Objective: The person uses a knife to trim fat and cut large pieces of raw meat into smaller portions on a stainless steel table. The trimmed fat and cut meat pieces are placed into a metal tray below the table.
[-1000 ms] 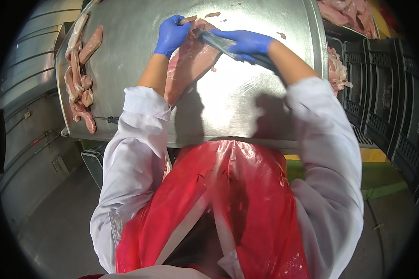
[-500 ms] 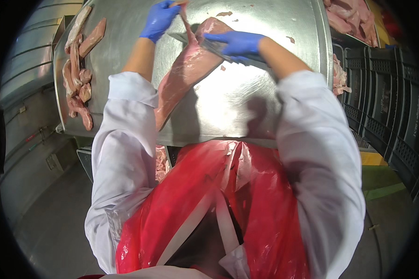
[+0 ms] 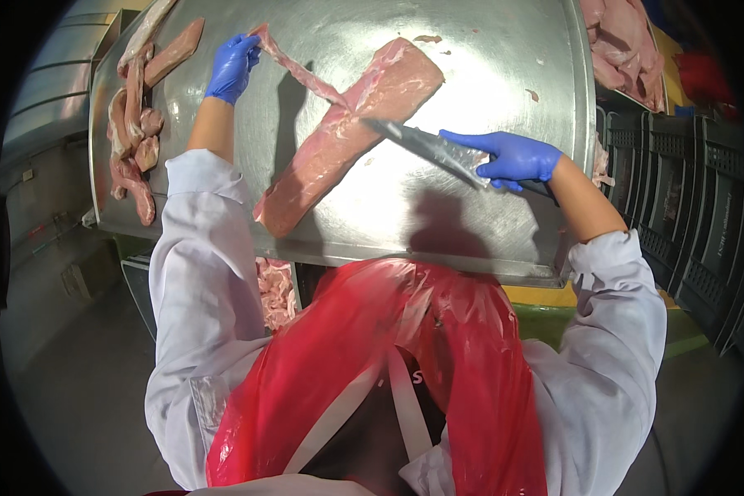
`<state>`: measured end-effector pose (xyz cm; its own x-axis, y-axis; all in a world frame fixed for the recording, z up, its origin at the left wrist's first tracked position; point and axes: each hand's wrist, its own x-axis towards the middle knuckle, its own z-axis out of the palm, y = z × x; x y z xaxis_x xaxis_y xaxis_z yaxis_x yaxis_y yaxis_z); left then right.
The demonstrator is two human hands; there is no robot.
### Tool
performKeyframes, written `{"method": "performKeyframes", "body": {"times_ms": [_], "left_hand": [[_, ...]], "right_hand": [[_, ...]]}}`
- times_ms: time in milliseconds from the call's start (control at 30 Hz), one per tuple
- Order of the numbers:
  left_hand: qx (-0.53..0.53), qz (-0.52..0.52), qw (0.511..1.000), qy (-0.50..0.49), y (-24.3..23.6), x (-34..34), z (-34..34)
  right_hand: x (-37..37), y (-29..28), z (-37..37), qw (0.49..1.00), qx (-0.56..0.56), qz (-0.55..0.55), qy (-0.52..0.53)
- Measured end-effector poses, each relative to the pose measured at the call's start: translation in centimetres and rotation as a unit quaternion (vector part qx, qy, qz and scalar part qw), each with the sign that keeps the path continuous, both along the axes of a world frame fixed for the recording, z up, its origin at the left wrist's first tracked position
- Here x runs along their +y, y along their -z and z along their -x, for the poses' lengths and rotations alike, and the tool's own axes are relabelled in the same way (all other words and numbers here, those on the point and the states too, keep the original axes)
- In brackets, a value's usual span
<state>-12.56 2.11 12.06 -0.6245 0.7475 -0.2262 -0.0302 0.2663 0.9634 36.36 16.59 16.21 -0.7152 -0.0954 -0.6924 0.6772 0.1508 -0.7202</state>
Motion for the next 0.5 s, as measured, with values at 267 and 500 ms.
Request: {"method": "performKeyframes", "body": {"times_ms": [267, 500], "left_hand": [[0.021, -0.033, 0.998, 0.045, -0.9, 0.9, -0.6], [0.168, -0.087, 0.977, 0.093, -6.9, -1.3, -5.3]], "right_hand": [[-3.3, 4.4, 14.3, 0.983, 0.107, 0.014, 0.151], [-6.9, 1.0, 9.8, 0.987, 0.070, -0.142, 0.011]]}}
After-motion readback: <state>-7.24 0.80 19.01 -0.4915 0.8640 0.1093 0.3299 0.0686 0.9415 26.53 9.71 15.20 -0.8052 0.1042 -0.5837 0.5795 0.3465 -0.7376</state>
